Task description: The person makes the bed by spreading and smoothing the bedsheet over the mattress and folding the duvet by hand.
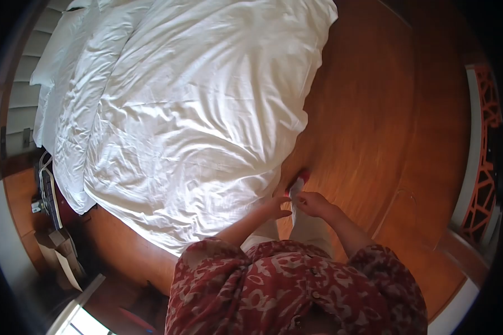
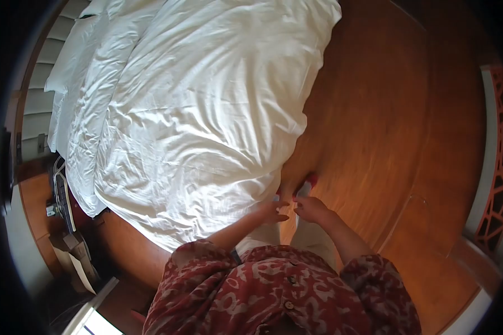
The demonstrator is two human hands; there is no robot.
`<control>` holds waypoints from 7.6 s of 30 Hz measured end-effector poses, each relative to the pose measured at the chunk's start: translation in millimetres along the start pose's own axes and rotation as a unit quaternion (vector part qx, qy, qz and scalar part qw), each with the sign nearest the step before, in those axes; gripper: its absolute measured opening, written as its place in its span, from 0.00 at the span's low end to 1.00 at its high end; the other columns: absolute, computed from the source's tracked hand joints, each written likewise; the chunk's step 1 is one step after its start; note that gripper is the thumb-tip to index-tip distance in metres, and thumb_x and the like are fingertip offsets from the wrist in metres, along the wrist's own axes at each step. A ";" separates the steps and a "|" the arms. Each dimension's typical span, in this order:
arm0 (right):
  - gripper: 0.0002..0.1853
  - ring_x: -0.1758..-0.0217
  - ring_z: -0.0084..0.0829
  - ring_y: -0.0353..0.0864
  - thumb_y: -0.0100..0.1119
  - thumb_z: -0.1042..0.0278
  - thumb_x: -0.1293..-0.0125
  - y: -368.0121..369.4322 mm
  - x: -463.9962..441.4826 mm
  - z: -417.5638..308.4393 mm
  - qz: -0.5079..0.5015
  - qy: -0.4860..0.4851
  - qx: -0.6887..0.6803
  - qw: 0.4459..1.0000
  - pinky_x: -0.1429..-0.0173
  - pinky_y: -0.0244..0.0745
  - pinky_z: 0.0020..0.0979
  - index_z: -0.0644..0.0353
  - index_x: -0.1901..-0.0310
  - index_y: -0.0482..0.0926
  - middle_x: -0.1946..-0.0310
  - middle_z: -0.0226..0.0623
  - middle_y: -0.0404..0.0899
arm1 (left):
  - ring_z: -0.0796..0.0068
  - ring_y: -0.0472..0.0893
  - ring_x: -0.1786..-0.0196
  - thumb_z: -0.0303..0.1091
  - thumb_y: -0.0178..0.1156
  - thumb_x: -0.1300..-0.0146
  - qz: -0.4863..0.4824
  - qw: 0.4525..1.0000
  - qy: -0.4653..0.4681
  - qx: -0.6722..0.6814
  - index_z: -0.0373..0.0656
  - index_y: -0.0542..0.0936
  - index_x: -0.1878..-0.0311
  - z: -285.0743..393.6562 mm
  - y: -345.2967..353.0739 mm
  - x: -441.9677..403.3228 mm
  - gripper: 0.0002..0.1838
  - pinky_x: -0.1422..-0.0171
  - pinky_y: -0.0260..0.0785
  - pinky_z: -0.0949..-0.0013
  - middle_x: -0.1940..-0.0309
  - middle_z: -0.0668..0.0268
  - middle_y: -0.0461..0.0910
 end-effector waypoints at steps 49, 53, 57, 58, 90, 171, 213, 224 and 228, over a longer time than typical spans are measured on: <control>0.23 0.48 0.43 0.70 0.56 0.69 0.51 -546.9 -341.0 58.2 -0.196 -0.170 0.258 0.931 0.44 0.65 0.40 0.58 0.49 0.69 0.54 0.48 0.71 | 0.55 0.74 0.58 0.35 0.59 0.52 0.518 0.843 -0.133 -0.055 0.47 0.76 0.59 166.3 -326.0 -326.7 0.14 0.53 0.66 0.58 0.64 0.56 0.76; 0.17 0.56 0.45 0.74 0.54 0.68 0.50 -559.3 -317.0 168.8 -0.213 -0.011 -0.074 0.974 0.54 0.70 0.41 0.61 0.56 0.73 0.60 0.48 0.75 | 0.58 0.78 0.68 0.37 0.59 0.50 0.359 0.898 -0.214 0.134 0.47 0.79 0.68 150.0 -345.9 -349.1 0.07 0.63 0.71 0.59 0.74 0.56 0.78; 0.17 0.63 0.47 0.75 0.54 0.64 0.48 -623.0 -364.8 15.6 -0.162 -0.197 0.333 0.908 0.61 0.70 0.43 0.58 0.55 0.74 0.68 0.47 0.76 | 0.58 0.78 0.74 0.33 0.57 0.47 0.533 0.830 -0.159 0.039 0.47 0.79 0.69 191.0 -454.5 -353.2 0.05 0.70 0.70 0.61 0.79 0.57 0.77; 0.16 0.60 0.46 0.75 0.52 0.65 0.48 -641.2 -371.4 -37.8 -0.125 -0.213 0.336 0.909 0.58 0.70 0.44 0.55 0.56 0.75 0.65 0.46 0.77 | 0.58 0.78 0.70 0.31 0.58 0.49 0.601 0.792 -0.105 0.010 0.44 0.79 0.68 198.5 -479.2 -355.1 0.05 0.66 0.70 0.61 0.76 0.58 0.77; 0.21 0.42 0.43 0.63 0.56 0.68 0.53 -980.2 -546.5 -74.2 0.131 -0.404 0.391 0.817 0.39 0.51 0.53 0.54 0.53 0.75 0.48 0.38 0.69 | 0.56 0.72 0.55 0.33 0.64 0.56 0.537 0.835 -0.116 -0.034 0.46 0.75 0.56 367.2 -595.3 -602.8 0.20 0.52 0.67 0.59 0.60 0.58 0.73; 0.25 0.54 0.42 0.76 0.58 0.51 0.49 -1414.8 -729.4 19.7 0.168 -0.020 0.302 0.938 0.50 0.70 0.35 0.63 0.55 0.74 0.58 0.49 0.76 | 0.47 0.66 0.46 0.37 0.64 0.56 0.562 0.814 -0.143 0.030 0.47 0.66 0.43 538.3 -703.1 -861.8 0.33 0.44 0.60 0.53 0.49 0.49 0.66; 0.05 0.81 0.17 0.70 0.56 0.67 0.44 -1680.4 -814.0 157.1 -0.120 -0.072 0.129 0.982 0.79 0.64 0.21 0.58 0.69 0.76 0.81 0.25 0.73 | 0.72 0.73 0.77 0.36 0.59 0.50 0.784 0.568 0.220 -0.123 0.48 0.78 0.75 1119.1 -937.7 -837.3 0.04 0.56 0.67 0.62 0.80 0.68 0.75; 0.09 0.78 0.17 0.72 0.53 0.67 0.42 -1801.3 -952.4 75.8 -0.168 -0.021 0.213 0.962 0.79 0.65 0.20 0.59 0.61 0.74 0.76 0.28 0.74 | 0.69 0.66 0.78 0.38 0.48 0.57 0.785 0.518 0.314 -0.128 0.35 0.69 0.76 1166.5 -1072.8 -952.5 0.13 0.69 0.63 0.65 0.81 0.63 0.65; 0.07 0.77 0.18 0.74 0.53 0.67 0.43 -1833.0 -965.8 66.6 -0.116 -0.022 0.140 0.983 0.79 0.66 0.19 0.57 0.62 0.74 0.75 0.27 0.75 | 0.73 0.73 0.78 0.28 0.58 0.53 0.808 0.420 0.341 -0.233 0.40 0.78 0.75 1164.0 -1086.0 -963.8 0.03 0.69 0.72 0.67 0.78 0.66 0.73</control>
Point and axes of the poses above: each hand's wrist, its own x-axis away from the middle knuckle, its own y-axis out of the palm, z = x × y, the point moved 7 cm from there along -x, towards the middle knuckle
